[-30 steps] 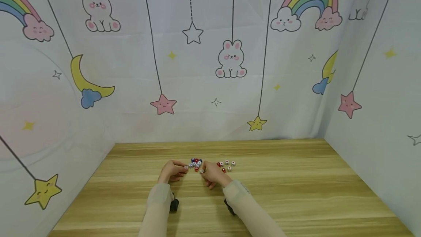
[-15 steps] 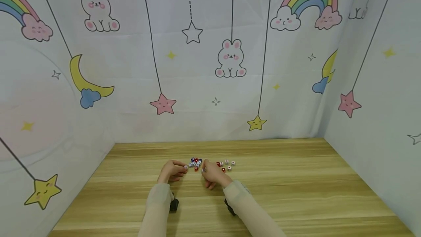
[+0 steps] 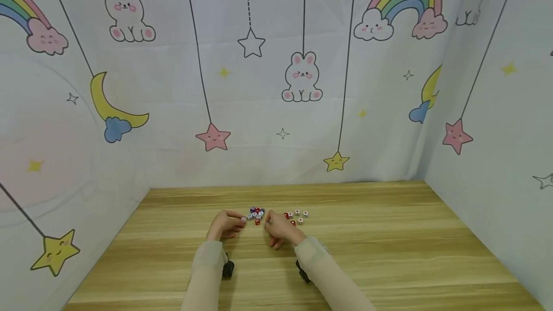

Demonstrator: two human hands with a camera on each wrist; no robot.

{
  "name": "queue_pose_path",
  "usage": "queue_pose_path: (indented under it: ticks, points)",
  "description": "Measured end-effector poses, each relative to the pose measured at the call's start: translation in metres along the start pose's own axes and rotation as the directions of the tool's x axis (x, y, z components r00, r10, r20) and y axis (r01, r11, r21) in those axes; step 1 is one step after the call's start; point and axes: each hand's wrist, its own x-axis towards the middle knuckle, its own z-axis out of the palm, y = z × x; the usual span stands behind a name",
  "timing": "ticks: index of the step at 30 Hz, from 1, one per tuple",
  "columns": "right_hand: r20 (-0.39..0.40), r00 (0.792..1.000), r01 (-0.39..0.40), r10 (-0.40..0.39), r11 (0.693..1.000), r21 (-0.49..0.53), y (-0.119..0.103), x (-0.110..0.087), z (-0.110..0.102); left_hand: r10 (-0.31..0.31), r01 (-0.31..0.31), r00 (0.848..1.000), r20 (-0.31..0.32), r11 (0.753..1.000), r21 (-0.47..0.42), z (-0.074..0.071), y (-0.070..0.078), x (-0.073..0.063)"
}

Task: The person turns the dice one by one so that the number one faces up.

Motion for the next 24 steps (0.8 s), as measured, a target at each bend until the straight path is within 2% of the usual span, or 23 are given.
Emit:
queue_pose_path:
  ticks: [8, 15, 24]
  points:
    - [0.004, 1.000, -0.005, 0.005, 1.000, 0.001, -0.0011, -0.0003, -0.0003, 0.038, -0.038, 0.997, 0.060, 0.999, -0.016, -0.0060, 0.0001, -0.0039]
    - [0.013, 1.000, 0.009, -0.009, 1.000, -0.006, -0.0013, -0.0011, -0.0008, 0.001, -0.001, 1.000, 0.002, 1.000, -0.006, -0.0010, 0.0010, -0.0026]
    - [0.012, 1.000, 0.012, -0.012, 1.000, -0.015, -0.0012, -0.0014, -0.0003, 0.006, -0.006, 1.000, 0.005, 1.000, -0.006, -0.0003, -0.0003, -0.0001]
